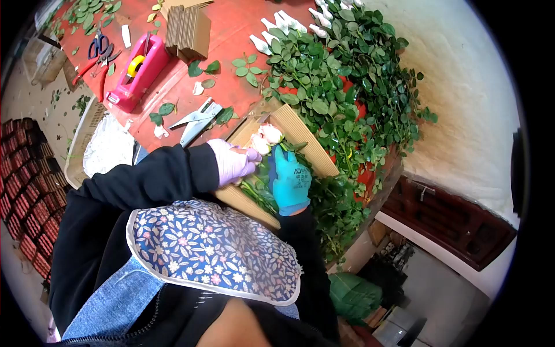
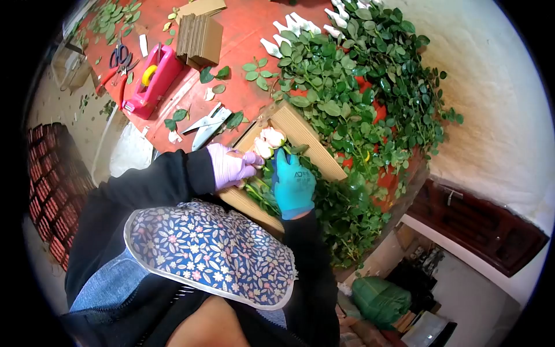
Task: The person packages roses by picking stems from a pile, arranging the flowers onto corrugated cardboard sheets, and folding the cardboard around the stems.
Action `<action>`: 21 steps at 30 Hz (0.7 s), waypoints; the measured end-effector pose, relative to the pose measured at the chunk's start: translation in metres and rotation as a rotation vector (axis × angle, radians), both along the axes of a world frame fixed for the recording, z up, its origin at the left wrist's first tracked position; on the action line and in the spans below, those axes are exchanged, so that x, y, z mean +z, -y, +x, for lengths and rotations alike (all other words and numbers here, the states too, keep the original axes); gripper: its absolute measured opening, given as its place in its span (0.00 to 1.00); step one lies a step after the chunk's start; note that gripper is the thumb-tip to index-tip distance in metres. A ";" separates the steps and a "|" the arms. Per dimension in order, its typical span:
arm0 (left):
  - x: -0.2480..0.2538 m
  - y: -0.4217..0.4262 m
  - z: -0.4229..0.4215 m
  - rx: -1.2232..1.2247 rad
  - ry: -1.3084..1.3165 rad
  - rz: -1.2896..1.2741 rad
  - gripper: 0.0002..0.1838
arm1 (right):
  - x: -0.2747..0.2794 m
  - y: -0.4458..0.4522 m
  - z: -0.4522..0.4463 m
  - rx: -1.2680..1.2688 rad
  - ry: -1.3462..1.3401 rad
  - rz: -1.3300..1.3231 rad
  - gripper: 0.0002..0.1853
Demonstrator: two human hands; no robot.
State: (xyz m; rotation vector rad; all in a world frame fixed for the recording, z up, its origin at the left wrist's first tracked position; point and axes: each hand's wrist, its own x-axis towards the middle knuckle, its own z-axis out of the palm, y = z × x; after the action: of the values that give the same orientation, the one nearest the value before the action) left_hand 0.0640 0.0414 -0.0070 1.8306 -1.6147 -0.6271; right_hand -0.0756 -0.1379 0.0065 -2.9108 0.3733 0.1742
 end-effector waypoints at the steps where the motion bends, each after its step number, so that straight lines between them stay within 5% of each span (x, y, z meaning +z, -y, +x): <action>1: 0.001 0.000 0.001 -0.001 -0.002 0.005 0.12 | -0.004 0.001 -0.002 0.007 0.037 0.022 0.25; 4: 0.010 0.002 0.004 -0.034 -0.075 0.117 0.10 | 0.004 0.000 0.005 0.011 -0.012 0.035 0.25; 6: 0.020 0.007 0.013 -0.235 0.151 0.147 0.24 | 0.007 0.002 0.007 0.000 -0.088 0.028 0.24; 10: 0.034 0.020 0.022 -0.187 0.126 0.031 0.34 | 0.002 0.001 0.003 -0.016 -0.024 0.080 0.22; 13: 0.030 0.025 0.021 -0.203 0.109 0.175 0.33 | 0.010 0.002 0.004 -0.036 -0.064 0.068 0.22; 21: 0.024 0.023 0.018 -0.194 0.084 0.217 0.34 | 0.032 0.006 -0.005 -0.090 0.334 -0.153 0.14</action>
State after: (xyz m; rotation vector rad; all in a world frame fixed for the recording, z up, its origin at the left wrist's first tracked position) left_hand 0.0816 0.0180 0.0166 1.8880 -1.8574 -0.8506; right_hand -0.0801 -0.1439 0.0388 -2.9869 0.4762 -0.3651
